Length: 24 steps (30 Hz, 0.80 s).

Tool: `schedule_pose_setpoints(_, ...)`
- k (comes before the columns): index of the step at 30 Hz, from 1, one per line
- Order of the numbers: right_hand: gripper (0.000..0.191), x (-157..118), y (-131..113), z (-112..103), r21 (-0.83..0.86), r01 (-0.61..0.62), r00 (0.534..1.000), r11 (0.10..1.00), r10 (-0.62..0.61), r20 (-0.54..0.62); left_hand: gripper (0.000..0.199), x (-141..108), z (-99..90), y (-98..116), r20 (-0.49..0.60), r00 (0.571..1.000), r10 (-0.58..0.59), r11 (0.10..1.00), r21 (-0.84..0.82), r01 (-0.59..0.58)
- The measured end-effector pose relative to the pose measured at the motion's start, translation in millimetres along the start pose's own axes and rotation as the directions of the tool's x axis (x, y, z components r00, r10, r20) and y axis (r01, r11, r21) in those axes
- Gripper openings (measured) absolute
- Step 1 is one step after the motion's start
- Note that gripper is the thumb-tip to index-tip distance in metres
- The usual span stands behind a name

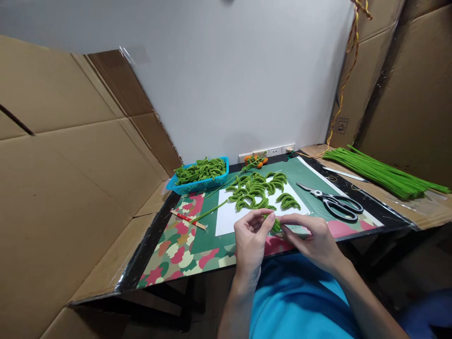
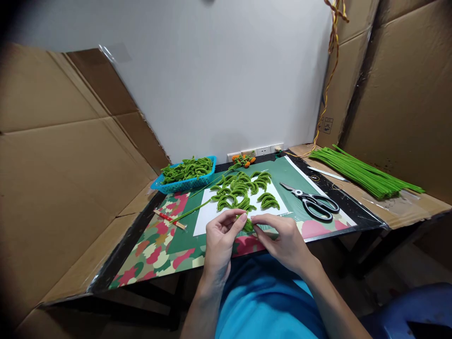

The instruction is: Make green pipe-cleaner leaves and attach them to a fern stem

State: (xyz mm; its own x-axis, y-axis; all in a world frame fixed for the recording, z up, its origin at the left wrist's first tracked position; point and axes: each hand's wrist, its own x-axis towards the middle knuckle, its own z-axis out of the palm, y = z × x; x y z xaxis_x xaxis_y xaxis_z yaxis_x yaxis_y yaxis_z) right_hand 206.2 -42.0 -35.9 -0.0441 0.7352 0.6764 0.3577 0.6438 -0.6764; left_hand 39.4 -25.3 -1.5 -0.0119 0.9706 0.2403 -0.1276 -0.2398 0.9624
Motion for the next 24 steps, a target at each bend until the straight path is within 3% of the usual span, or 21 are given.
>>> schedule_pose_setpoints(9,0.019,-1.7,3.5,1.5,-0.027,0.059,0.998,0.998,-0.058,0.036,0.017,-0.6,0.4,-7.1,-0.055,0.998,-0.023,0.999,-0.046,0.020)
schedule_pose_setpoints(14,0.020,0.2,-3.4,-1.0,0.089,-0.070,0.996,0.994,0.065,0.066,0.023,-2.3,0.4,-5.1,-0.094,0.992,-0.082,0.973,-0.223,0.059)
schedule_pose_setpoints(19,0.011,0.5,-6.0,-1.8,0.264,-0.150,0.989,0.953,0.143,0.045,0.033,-4.0,2.4,-2.2,-0.005,0.973,-0.229,0.878,-0.433,0.204)
schedule_pose_setpoints(24,0.009,-0.5,-6.9,-1.7,0.387,-0.223,0.975,0.894,0.200,0.100,0.036,-3.1,4.6,0.7,0.033,0.951,-0.307,0.825,-0.488,0.283)
